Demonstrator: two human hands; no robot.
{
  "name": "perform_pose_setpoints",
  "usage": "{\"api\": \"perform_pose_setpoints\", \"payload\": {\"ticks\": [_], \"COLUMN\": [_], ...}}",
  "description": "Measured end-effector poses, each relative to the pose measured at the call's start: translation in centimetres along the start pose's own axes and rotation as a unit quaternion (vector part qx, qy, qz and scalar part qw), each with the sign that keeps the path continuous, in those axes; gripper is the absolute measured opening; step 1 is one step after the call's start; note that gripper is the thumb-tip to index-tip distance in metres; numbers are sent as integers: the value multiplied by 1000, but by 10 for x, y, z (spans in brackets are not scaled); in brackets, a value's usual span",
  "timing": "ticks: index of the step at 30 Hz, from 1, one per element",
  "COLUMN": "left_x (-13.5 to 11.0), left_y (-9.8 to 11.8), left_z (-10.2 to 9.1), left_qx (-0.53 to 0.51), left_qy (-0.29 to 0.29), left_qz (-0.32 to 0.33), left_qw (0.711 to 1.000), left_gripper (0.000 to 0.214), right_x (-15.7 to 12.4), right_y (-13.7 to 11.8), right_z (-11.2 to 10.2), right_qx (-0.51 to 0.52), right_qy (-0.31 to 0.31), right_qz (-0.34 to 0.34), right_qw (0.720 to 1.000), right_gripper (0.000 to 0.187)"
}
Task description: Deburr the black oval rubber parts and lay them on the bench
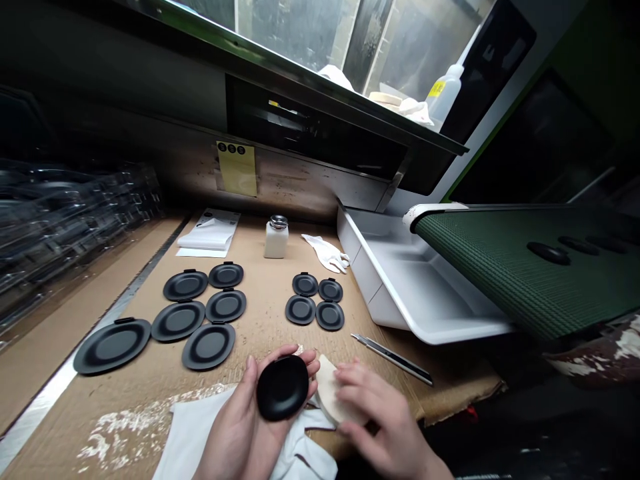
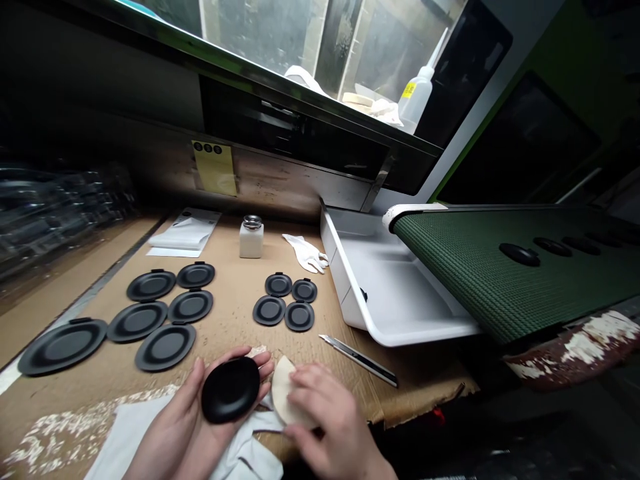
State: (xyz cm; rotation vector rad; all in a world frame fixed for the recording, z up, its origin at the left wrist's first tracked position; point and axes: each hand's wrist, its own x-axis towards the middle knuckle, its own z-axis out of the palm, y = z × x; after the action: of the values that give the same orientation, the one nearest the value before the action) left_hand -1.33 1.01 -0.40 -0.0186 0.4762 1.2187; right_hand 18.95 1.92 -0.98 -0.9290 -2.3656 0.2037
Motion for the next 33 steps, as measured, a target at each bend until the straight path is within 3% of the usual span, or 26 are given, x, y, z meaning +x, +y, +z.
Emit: {"api": "perform_pose_setpoints", "payload": {"ticks": [4,6,10,15,17,21,27,33], "left_x": [0,-1,-4,-8,-7,-5,-2,0], "left_y": [-1,-1,-3,-10,-12,-12,-6,-10], "left_z": [3,4,9,10,7,2,-2,-2], "left_qx": [7,11,40,164,239,406,597,649], "left_qy": [7,12,24,16,17,25,-5,-12], "left_qz": [6,9,35,105,139,206,208,227], "left_qw": [1000,1000,998,981,961,890,775,726], "left_gripper": [36,35,33,37,47,43,40,38], "right_x": [-12,-17,-19,-2,9,25,30,32], "right_y": [37,53,60,22,2,-26,-36,-36], "right_z": [-7,-6,-6,-23,-33,-51,-66,-71], "right_qx": [-105,-134,-125,-30,-2,-72,-156,-220], "right_qy": [72,73,57,63,41,-16,-76,-108], "right_qz": [205,246,249,185,130,64,43,17], "right_qw": [971,957,959,980,991,995,984,969], "right_gripper": [24,25,20,22,22,28,24,22]}}
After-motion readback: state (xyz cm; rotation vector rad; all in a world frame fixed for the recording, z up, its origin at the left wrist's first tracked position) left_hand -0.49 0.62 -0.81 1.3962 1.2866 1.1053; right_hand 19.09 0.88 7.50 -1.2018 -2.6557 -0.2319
